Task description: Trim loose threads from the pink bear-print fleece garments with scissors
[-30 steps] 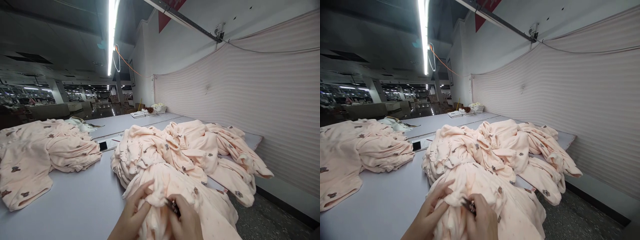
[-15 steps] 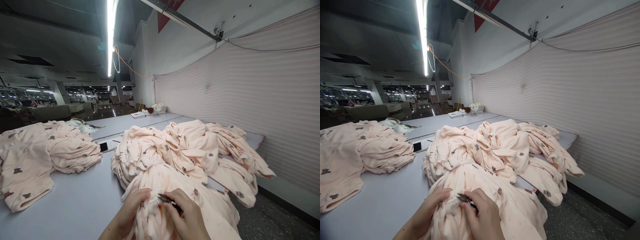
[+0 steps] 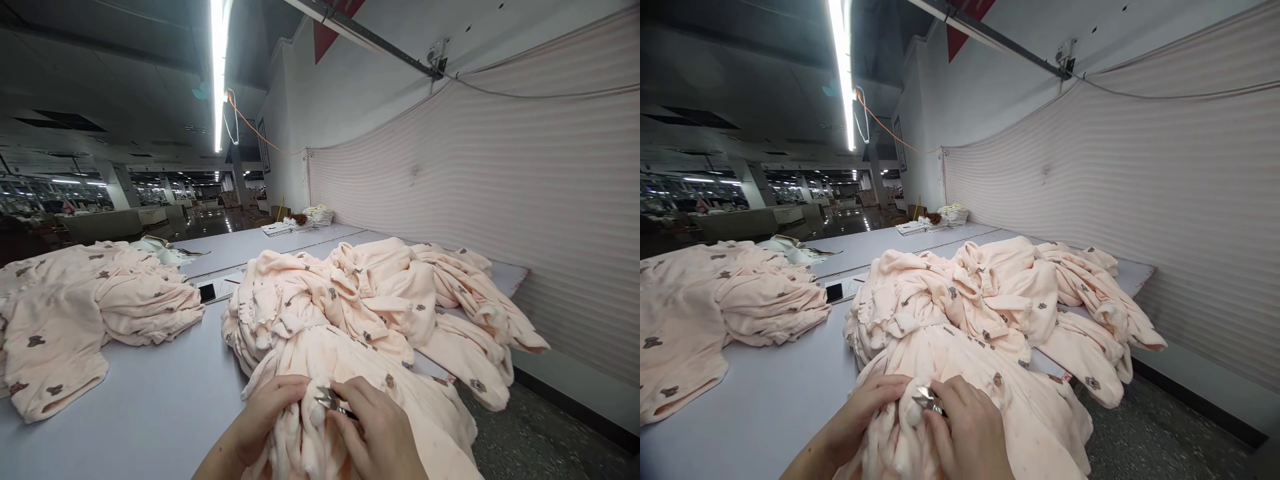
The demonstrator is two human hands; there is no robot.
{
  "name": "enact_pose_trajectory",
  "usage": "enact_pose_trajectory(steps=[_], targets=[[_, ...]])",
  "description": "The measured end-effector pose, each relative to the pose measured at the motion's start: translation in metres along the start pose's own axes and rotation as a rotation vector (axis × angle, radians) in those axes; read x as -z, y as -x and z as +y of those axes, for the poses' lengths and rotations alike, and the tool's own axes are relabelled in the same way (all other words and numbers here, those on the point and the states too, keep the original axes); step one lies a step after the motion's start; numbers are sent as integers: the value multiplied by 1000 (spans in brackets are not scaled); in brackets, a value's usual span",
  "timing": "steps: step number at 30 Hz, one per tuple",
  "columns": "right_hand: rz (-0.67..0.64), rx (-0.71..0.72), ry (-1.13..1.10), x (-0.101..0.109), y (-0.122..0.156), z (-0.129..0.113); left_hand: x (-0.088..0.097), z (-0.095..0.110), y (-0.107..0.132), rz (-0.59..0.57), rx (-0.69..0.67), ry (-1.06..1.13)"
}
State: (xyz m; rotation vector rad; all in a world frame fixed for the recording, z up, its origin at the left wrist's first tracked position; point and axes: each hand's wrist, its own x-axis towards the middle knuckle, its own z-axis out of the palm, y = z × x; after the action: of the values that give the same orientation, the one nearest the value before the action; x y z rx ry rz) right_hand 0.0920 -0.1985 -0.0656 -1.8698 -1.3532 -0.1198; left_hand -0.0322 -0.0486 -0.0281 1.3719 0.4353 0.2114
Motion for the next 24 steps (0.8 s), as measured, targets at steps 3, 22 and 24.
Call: enact_pose_trajectory(steps=[3,22,24], targets=[[46,-18,18,-3,1,-2,-4,-1,-2,-3,-2,5],[358,-501,-664,10,30,50,-38,-11,-38,98,-421,-918],[326,-487,-608,10,36,58,-11,-3,-39,173,-440,-596]])
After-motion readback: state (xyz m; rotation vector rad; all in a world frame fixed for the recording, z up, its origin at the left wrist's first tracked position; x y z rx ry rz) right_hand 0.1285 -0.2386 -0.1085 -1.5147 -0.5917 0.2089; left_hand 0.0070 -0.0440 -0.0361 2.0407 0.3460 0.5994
